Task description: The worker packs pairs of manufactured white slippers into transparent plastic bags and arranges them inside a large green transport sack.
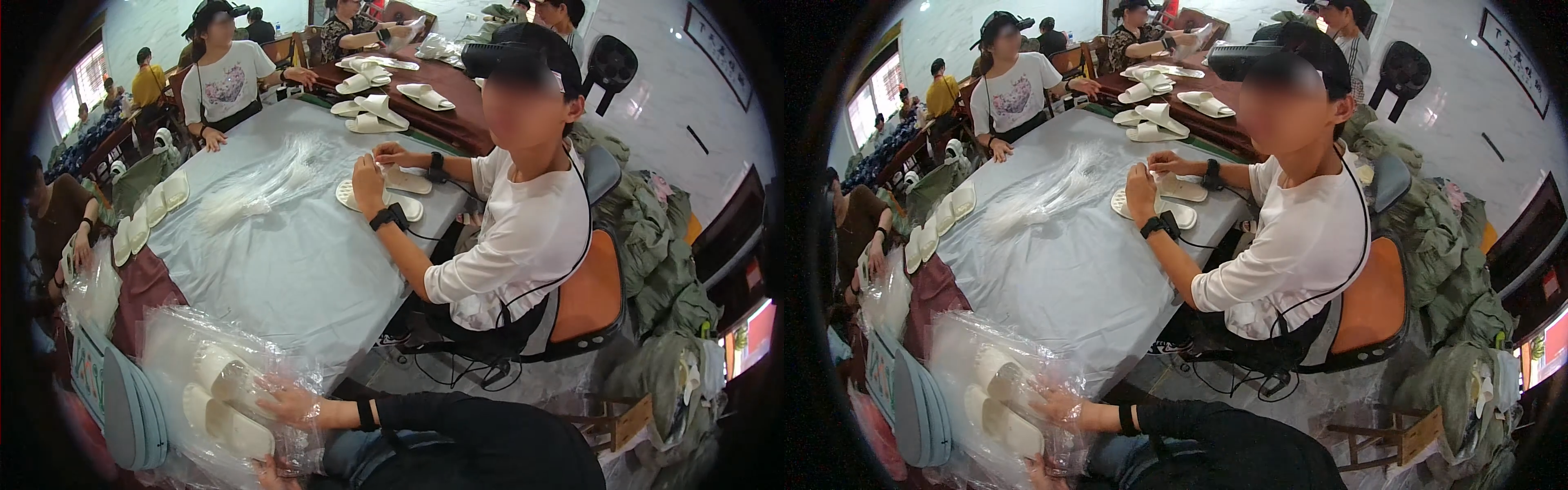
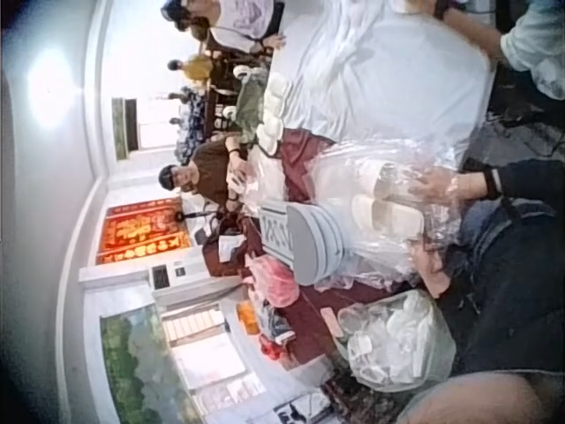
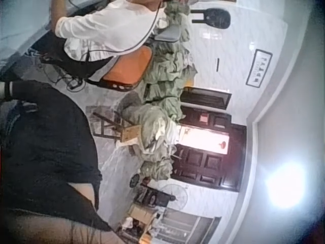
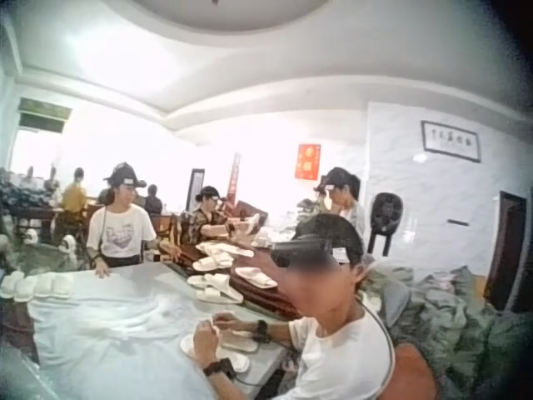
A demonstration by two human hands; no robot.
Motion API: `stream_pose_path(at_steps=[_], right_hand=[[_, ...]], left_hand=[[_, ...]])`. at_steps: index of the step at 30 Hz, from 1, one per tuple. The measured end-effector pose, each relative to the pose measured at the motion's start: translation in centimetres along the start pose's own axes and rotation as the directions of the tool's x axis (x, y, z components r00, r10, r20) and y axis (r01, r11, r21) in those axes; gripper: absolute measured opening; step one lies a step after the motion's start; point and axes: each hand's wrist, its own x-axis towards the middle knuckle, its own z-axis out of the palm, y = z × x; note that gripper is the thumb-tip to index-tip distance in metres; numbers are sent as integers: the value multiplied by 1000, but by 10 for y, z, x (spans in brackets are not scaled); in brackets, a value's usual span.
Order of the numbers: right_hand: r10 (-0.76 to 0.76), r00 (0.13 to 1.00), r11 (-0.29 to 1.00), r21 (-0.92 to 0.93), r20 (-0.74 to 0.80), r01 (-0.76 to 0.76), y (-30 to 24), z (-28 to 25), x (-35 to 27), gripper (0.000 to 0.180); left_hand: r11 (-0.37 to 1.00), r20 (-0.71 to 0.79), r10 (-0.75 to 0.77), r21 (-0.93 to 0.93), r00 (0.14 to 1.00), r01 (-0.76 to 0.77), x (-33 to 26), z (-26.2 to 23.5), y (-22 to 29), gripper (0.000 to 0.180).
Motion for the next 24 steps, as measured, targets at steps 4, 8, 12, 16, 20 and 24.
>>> stream_pose_path(at_steps=[4,8,12,16,20,24], right_hand=[[-24,1000,996,-82,7,24,-4,-7,5,50],[81,974,996,5,211,-84,-22,-26,15,50],[-174,947,985,59,270,164,-28,-25,12,52],[-208,937,974,150,281,171,-33,-37,14,53],[-253,923,960,193,290,203,-32,-22,13,53],[-278,934,939,266,226,216,-41,-25,8,50]], left_hand=[[999,10,36,18,999,-36,9,-12,-9,23],[997,-58,-37,-71,998,32,9,-10,-8,20],[987,55,-30,-157,998,38,1,-1,-6,21],[951,85,141,-289,986,-111,-5,16,0,43],[951,76,144,-285,987,-116,0,2,-6,42],[965,-17,46,-257,999,-48,-8,9,4,36]])
